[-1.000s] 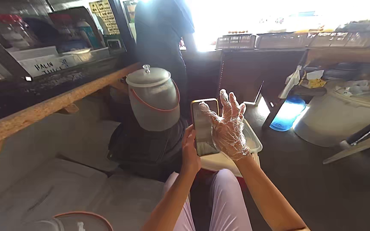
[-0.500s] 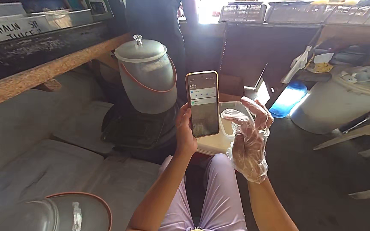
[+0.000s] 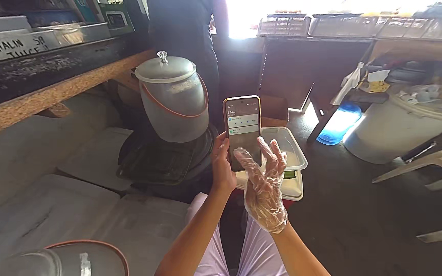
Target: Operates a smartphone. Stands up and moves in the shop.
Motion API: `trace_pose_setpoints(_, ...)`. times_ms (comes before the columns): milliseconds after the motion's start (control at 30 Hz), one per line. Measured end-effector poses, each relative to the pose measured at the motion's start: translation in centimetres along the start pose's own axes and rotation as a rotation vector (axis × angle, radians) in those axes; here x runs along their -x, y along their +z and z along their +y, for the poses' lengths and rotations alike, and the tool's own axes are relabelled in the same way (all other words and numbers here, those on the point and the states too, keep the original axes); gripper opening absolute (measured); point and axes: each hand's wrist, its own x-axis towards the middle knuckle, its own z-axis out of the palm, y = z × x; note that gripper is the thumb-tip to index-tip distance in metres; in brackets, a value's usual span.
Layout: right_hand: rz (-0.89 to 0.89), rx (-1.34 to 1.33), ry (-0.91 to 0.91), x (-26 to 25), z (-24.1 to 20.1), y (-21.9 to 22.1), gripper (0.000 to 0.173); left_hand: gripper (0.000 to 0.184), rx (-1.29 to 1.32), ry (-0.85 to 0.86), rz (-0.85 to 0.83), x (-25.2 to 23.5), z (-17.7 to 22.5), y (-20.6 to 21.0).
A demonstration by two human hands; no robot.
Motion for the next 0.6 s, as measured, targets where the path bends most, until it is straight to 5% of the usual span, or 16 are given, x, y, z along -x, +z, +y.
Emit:
trace_pose_setpoints(300,0.062,0.088,0.027,-1.5,2.1,-1.6,0.038,0.041,0.046,-0.068,-0.019,0.1,-0.4,-0.3)
trace_pose_setpoints(600,-0.058,0.045,-0.032,-4.7,2.5,-0.8,0.046,0.034,-0.020,-0.045,-0.033,0.6,-0.1,-0.7)
